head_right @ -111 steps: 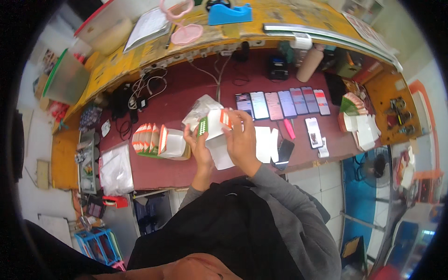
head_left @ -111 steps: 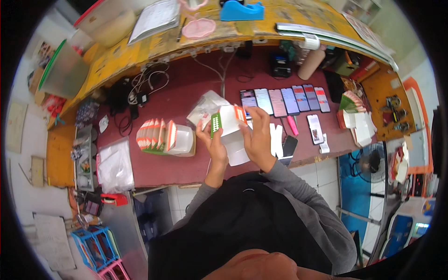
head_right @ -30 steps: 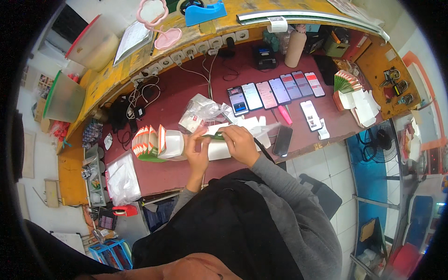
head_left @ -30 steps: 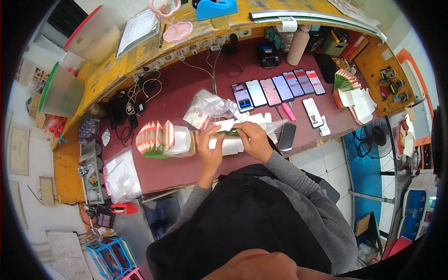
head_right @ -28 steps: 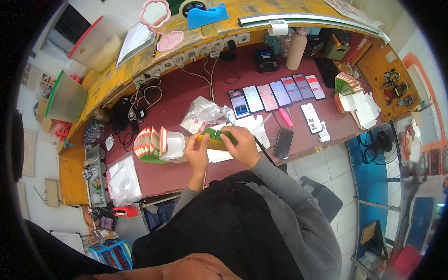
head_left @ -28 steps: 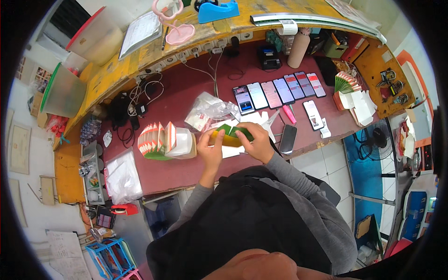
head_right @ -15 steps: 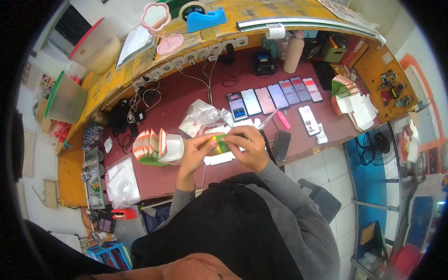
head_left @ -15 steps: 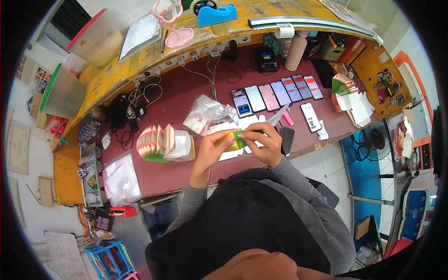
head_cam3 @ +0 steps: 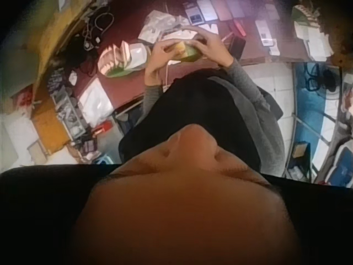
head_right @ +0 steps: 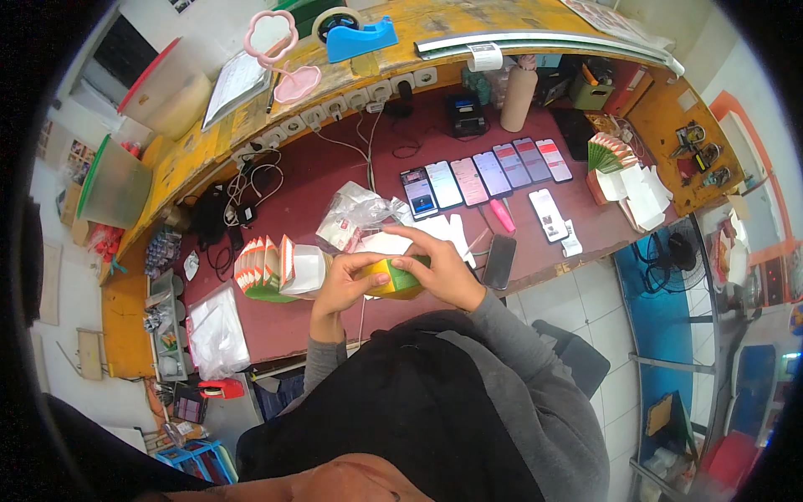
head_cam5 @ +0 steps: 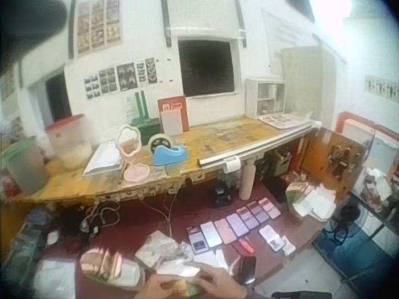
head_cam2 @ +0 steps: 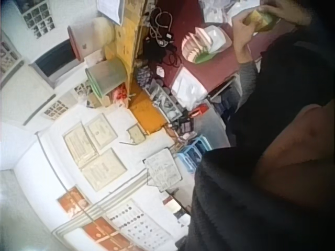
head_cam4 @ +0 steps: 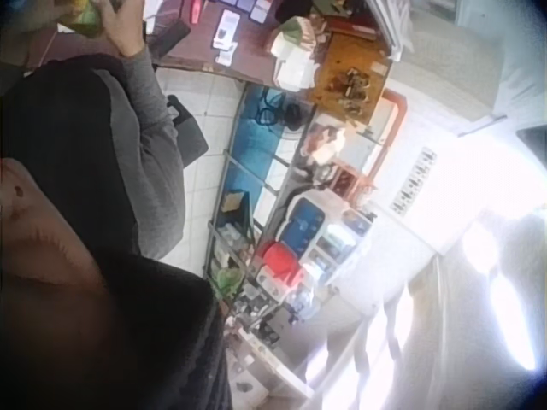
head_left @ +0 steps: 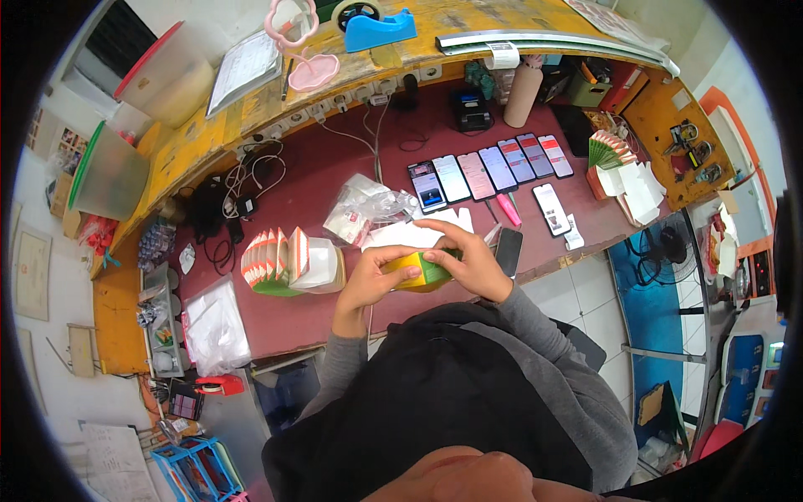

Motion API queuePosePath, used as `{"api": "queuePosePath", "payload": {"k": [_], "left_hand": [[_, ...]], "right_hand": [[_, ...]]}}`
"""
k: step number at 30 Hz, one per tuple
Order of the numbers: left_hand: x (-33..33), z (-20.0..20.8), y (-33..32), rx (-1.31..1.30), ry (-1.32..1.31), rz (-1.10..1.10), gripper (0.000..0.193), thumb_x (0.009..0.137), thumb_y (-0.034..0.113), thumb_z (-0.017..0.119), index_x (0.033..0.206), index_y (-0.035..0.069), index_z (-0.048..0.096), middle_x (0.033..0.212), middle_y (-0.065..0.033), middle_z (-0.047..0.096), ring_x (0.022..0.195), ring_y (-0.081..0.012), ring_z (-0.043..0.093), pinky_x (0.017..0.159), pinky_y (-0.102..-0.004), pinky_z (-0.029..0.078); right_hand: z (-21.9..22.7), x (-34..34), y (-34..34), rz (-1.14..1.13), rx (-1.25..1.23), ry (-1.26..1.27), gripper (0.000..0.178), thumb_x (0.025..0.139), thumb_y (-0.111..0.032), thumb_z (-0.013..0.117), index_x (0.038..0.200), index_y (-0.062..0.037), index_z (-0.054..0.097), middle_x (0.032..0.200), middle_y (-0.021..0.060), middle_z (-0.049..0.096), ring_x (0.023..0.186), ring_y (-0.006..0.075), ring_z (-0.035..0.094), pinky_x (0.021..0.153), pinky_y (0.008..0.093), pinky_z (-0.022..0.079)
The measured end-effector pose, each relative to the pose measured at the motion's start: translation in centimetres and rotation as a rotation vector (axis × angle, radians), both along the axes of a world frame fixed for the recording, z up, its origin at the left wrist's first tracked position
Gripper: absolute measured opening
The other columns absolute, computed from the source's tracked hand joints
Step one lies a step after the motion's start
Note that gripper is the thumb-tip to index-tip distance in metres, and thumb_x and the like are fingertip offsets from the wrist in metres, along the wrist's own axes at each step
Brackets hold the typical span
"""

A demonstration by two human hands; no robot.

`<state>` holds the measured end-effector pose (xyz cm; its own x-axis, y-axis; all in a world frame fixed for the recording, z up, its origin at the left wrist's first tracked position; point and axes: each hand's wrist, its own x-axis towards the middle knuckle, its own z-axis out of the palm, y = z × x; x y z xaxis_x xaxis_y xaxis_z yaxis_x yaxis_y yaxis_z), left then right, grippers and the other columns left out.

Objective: The person folds and assembles cardboard food boxes by hand at a workstation.

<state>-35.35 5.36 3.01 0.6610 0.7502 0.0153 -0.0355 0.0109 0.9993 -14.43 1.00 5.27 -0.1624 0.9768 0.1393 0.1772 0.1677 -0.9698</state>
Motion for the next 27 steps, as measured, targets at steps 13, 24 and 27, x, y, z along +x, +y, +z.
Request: {"api": "queuePosePath", "payload": {"k": [13,24,27], "left_hand": [[-0.3,-1.5,0.7,-0.129,-0.205,0.424,0.025,0.082,0.004,0.071,0.105,-0.005,0.064,0.092,-0.0114,0.07,0.073,-0.0118,0.066,0.066,-0.0236,0.054],[3.6,-1.3,0.1,1.003,-0.092,0.872,0.01,0.081,-0.004,0.07,0.089,-0.004,0.066,0.091,-0.0129,0.071,0.071,-0.0173,0.067,0.062,-0.024,0.052],[5.1,-1.7,-0.1,0.957,-0.097,0.845,0.007,0.081,0.001,0.071,0.085,-0.004,0.067,0.091,-0.0151,0.07,0.08,-0.0203,0.066,0.073,-0.0281,0.05]], "right_hand": [[-0.3,0.5,0.7,-0.416,0.717,-0.175,0.042,0.071,-0.022,0.077,0.107,-0.0074,0.06,0.105,0.0079,0.056,0.099,0.0286,0.053,0.081,0.0359,0.045],[-1.0,-0.9,0.7,-0.28,0.451,0.125,0.02,0.079,-0.003,0.069,0.098,0.0006,0.07,0.095,0.0116,0.071,0.079,0.0148,0.069,0.066,0.0272,0.056],[-0.5,-1.5,0.4,-0.274,0.385,0.176,0.018,0.084,-0.008,0.07,0.096,0.006,0.068,0.094,0.0132,0.07,0.079,0.013,0.066,0.067,0.0246,0.054]]}}
